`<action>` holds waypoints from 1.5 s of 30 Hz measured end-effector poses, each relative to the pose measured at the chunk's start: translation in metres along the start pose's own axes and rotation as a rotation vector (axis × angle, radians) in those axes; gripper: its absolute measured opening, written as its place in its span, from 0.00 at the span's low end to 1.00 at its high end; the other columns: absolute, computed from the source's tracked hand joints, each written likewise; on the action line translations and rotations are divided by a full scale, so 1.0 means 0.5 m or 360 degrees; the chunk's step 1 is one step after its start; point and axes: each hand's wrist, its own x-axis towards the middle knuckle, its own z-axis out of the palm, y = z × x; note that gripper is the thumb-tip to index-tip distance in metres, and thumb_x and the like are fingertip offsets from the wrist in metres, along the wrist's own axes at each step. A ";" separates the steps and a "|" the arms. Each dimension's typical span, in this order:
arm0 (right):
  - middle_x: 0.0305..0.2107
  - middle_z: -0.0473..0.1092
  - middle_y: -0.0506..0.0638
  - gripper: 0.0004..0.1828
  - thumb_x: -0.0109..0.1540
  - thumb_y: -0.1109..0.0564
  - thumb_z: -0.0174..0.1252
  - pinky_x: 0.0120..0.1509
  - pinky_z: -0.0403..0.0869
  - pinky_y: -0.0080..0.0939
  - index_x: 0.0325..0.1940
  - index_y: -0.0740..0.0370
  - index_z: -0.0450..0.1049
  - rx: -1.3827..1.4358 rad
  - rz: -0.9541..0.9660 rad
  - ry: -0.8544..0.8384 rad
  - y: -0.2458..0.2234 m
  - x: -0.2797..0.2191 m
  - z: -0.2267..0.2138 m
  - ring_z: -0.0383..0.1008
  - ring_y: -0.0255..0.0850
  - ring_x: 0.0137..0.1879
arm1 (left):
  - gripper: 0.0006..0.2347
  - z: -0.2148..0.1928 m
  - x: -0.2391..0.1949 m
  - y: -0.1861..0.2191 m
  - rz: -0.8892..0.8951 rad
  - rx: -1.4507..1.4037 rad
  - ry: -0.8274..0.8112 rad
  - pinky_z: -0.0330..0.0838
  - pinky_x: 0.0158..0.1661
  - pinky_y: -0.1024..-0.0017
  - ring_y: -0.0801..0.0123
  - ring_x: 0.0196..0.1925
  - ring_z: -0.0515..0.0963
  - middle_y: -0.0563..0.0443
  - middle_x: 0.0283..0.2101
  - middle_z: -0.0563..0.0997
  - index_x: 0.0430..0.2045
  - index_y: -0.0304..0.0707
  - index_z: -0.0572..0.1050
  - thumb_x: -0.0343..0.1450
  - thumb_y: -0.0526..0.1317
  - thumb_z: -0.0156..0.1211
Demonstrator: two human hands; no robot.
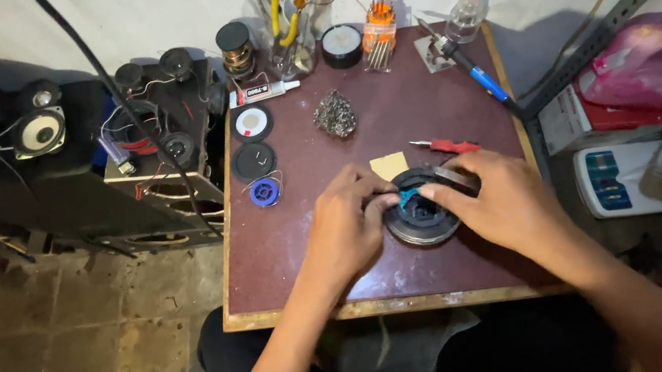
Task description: The person holds a small speaker and uses a screwdriver to adjust or connect wires on its back. They rotate the speaker to access different sides and continue manipulating the wires with the screwdriver throughout the clip.
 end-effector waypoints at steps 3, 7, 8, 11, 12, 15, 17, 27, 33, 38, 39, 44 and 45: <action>0.34 0.78 0.63 0.21 0.57 0.45 0.68 0.43 0.77 0.56 0.45 0.62 0.83 0.0106 0.0160 -0.0024 0.024 -0.005 0.007 0.80 0.60 0.46 | 0.04 0.007 -0.003 -0.013 0.0022 -0.0124 0.0132 0.78 0.45 0.61 0.46 0.40 0.84 0.46 0.34 0.82 0.34 0.38 0.83 0.69 0.35 0.65; 0.24 0.78 0.58 0.16 0.56 0.45 0.68 0.38 0.74 0.50 0.40 0.56 0.85 0.0184 0.0287 -0.0014 0.050 -0.005 0.015 0.81 0.53 0.37 | 0.06 -0.008 -0.017 -0.023 0.0094 -0.0075 0.0239 0.77 0.47 0.61 0.46 0.42 0.85 0.44 0.36 0.84 0.39 0.38 0.83 0.71 0.33 0.62; 0.20 0.75 0.59 0.14 0.56 0.45 0.69 0.35 0.72 0.48 0.34 0.57 0.84 0.0205 0.0295 -0.0011 0.062 -0.002 0.021 0.78 0.51 0.33 | 0.07 -0.017 -0.021 -0.018 0.0104 0.0022 0.0244 0.75 0.50 0.61 0.48 0.44 0.84 0.46 0.38 0.85 0.41 0.40 0.83 0.71 0.34 0.62; 0.14 0.72 0.59 0.17 0.54 0.43 0.70 0.32 0.69 0.46 0.24 0.58 0.81 0.0206 0.0324 -0.0012 0.067 0.003 0.024 0.74 0.50 0.26 | 0.15 -0.055 -0.042 -0.014 0.0139 0.0188 0.0113 0.67 0.56 0.57 0.50 0.52 0.81 0.46 0.45 0.84 0.47 0.42 0.80 0.67 0.42 0.65; 0.11 0.71 0.59 0.20 0.54 0.41 0.70 0.31 0.68 0.46 0.20 0.58 0.79 0.0188 0.0338 -0.0022 0.063 0.006 0.024 0.73 0.52 0.23 | 0.24 -0.069 -0.049 -0.015 0.0160 0.0261 -0.0015 0.61 0.60 0.53 0.49 0.58 0.78 0.44 0.51 0.82 0.53 0.42 0.78 0.63 0.49 0.68; 0.04 0.62 0.50 0.26 0.58 0.47 0.68 0.23 0.62 0.36 0.11 0.62 0.69 0.0269 0.0224 -0.0026 0.038 0.005 0.013 0.60 0.39 0.14 | 0.30 -0.069 -0.060 -0.022 0.0031 0.0504 -0.0155 0.59 0.61 0.52 0.50 0.64 0.73 0.43 0.57 0.78 0.56 0.44 0.75 0.56 0.43 0.72; 0.05 0.61 0.51 0.26 0.58 0.47 0.68 0.22 0.61 0.37 0.11 0.62 0.69 0.0240 0.0142 0.0030 0.049 0.008 0.027 0.59 0.40 0.14 | 0.29 -0.057 -0.069 -0.042 0.0040 0.0455 -0.0063 0.64 0.58 0.56 0.49 0.59 0.76 0.42 0.53 0.80 0.55 0.43 0.76 0.56 0.39 0.72; 0.23 0.73 0.46 0.11 0.53 0.56 0.76 0.37 0.76 0.32 0.34 0.60 0.81 0.0079 -0.0744 0.1175 0.079 0.018 0.060 0.76 0.40 0.30 | 0.24 -0.030 -0.082 -0.067 0.0037 0.0361 0.0435 0.73 0.53 0.58 0.46 0.53 0.81 0.41 0.50 0.81 0.50 0.36 0.80 0.56 0.30 0.71; 0.31 0.76 0.58 0.10 0.58 0.65 0.70 0.39 0.74 0.39 0.39 0.75 0.78 0.0158 -0.0990 0.1179 0.027 -0.003 0.017 0.75 0.43 0.33 | 0.27 -0.049 -0.092 -0.014 0.0370 0.0360 0.0578 0.66 0.61 0.56 0.53 0.62 0.71 0.38 0.59 0.74 0.62 0.36 0.68 0.68 0.47 0.62; 0.31 0.76 0.57 0.08 0.58 0.62 0.68 0.40 0.75 0.40 0.37 0.71 0.78 0.0248 -0.0896 0.1036 -0.014 -0.020 0.035 0.77 0.43 0.35 | 0.30 -0.027 -0.077 0.055 0.0033 -0.0400 0.0274 0.82 0.49 0.67 0.63 0.47 0.85 0.41 0.50 0.81 0.65 0.31 0.62 0.69 0.47 0.61; 0.30 0.77 0.56 0.08 0.58 0.61 0.69 0.38 0.73 0.39 0.36 0.69 0.78 0.0296 -0.0877 0.1034 -0.019 -0.021 0.046 0.76 0.42 0.33 | 0.33 -0.018 -0.072 0.062 -0.0174 -0.0616 0.0145 0.85 0.48 0.69 0.62 0.48 0.87 0.40 0.51 0.83 0.68 0.30 0.58 0.70 0.47 0.59; 0.35 0.77 0.50 0.13 0.65 0.51 0.59 0.48 0.70 0.37 0.44 0.63 0.80 0.0661 -0.0509 0.0578 0.029 -0.004 0.025 0.76 0.38 0.43 | 0.23 -0.036 -0.075 0.034 -0.0459 -0.1092 0.0278 0.75 0.58 0.65 0.60 0.56 0.81 0.42 0.54 0.82 0.60 0.35 0.69 0.69 0.40 0.61; 0.38 0.79 0.50 0.19 0.70 0.48 0.49 0.57 0.72 0.37 0.50 0.61 0.81 0.0751 -0.0348 0.0521 0.046 -0.001 0.015 0.79 0.40 0.52 | 0.18 -0.040 -0.083 0.017 -0.0445 -0.1156 0.0410 0.74 0.54 0.67 0.62 0.51 0.81 0.43 0.49 0.83 0.53 0.34 0.74 0.69 0.40 0.62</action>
